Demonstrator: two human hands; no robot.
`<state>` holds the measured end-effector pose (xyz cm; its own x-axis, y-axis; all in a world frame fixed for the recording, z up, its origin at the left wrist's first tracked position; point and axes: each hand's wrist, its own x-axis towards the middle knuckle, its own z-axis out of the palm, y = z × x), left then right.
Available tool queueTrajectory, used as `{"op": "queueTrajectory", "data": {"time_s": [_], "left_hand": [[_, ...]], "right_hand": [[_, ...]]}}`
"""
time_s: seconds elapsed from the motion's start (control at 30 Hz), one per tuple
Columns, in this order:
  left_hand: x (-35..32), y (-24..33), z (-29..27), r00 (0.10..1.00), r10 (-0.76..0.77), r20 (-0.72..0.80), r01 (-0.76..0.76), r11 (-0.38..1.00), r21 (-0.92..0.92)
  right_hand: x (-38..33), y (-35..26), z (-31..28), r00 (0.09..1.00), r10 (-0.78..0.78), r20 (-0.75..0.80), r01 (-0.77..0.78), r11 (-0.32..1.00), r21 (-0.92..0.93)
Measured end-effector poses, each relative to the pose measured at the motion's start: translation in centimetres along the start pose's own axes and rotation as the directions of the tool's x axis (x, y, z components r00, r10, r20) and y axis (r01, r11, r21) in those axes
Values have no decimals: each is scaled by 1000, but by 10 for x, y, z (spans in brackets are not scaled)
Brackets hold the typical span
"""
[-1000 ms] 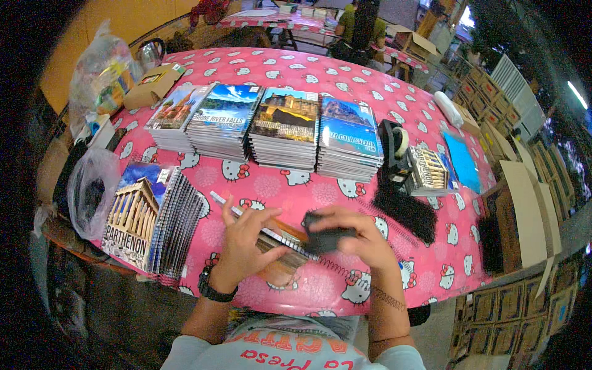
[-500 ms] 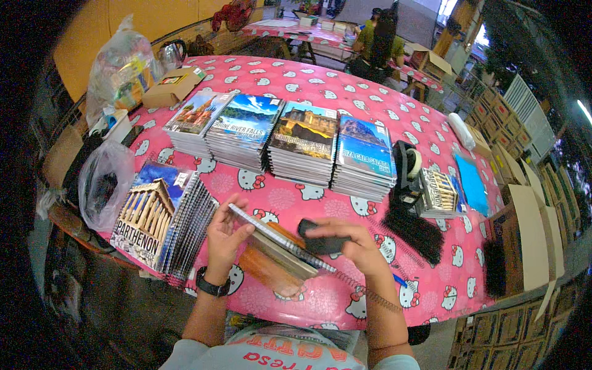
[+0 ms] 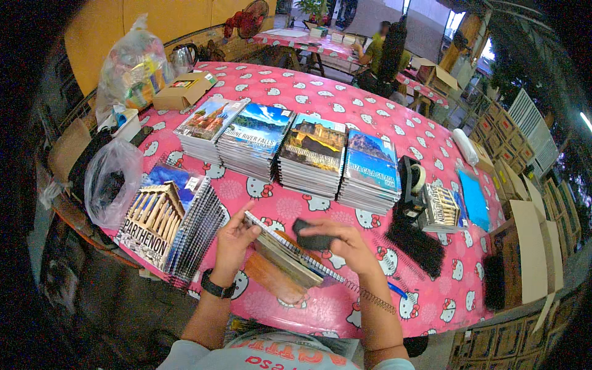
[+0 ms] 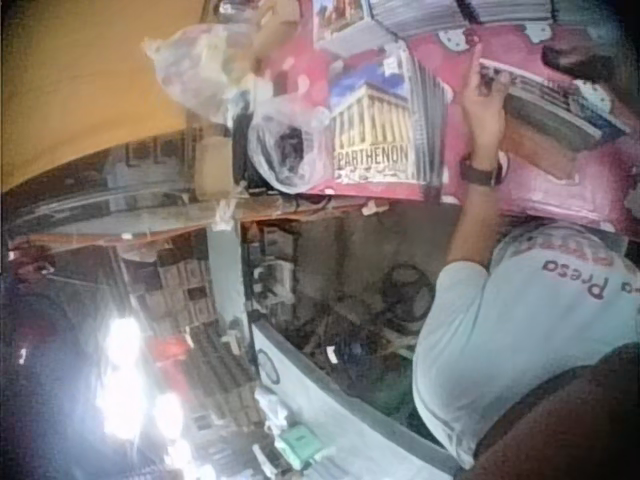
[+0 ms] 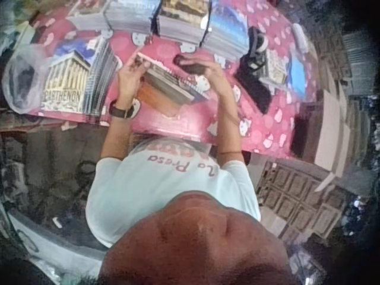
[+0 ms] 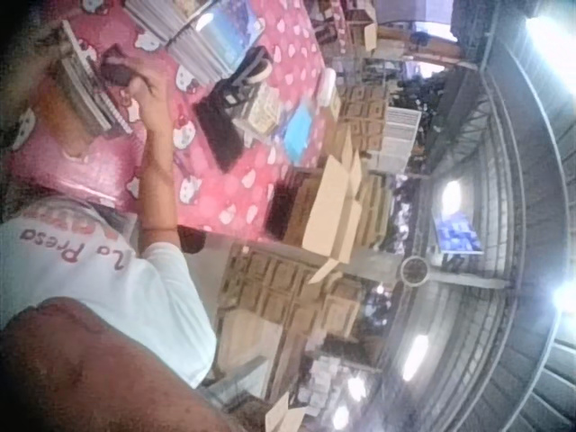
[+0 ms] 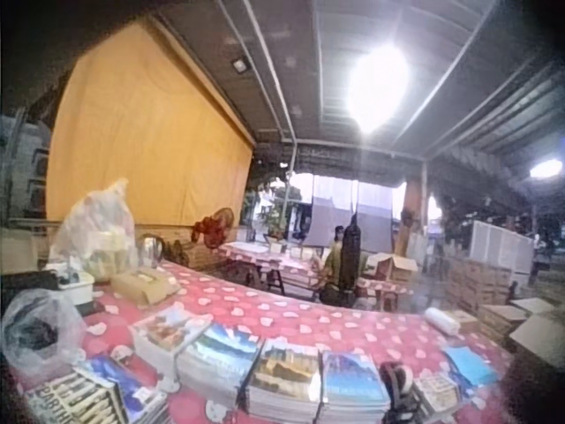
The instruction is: The person binds notebooks by manually inserting a plastic spiral through the pre-punched holes of a stack of covers and pages, then places each finished notebook into a plastic bag.
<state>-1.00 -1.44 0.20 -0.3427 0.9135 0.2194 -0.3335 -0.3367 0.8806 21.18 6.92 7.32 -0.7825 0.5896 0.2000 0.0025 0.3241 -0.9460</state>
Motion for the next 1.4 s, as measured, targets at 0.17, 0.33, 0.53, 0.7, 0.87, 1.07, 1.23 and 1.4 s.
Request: {"op": "queueTrajectory", "data": {"time_s": [0.17,0.33,0.53,0.7,0.87,1.07,1.23,1.4], "left_hand": [[-4,15,18,891,454,25,-366,684,630],[-8,13,16,865,447,230,-415,377,828],[-9,30,25,858,408,313,-454,315,834],[3,29,28,890,260,374,-442,288,850],[5,29,31,877,273,395,-462,251,851],[8,28,34,872,302,385,-458,228,859],[6,34,27,853,324,409,-510,351,785],[-4,32,15,856,324,403,-514,443,734]], "right_hand": [[5,3,1,952,249,-177,-290,919,-267],[-5,-11,3,997,-78,-22,76,994,-83],[-15,-16,0,990,-34,-139,3,976,-217],[-21,-63,-3,897,-401,-188,33,485,-874],[-35,-65,29,968,-232,92,201,507,-838],[-31,-63,27,962,-238,132,229,444,-866],[-40,-71,25,949,-216,230,316,673,-669],[-29,-21,-28,990,105,-93,-121,974,-189]]}}
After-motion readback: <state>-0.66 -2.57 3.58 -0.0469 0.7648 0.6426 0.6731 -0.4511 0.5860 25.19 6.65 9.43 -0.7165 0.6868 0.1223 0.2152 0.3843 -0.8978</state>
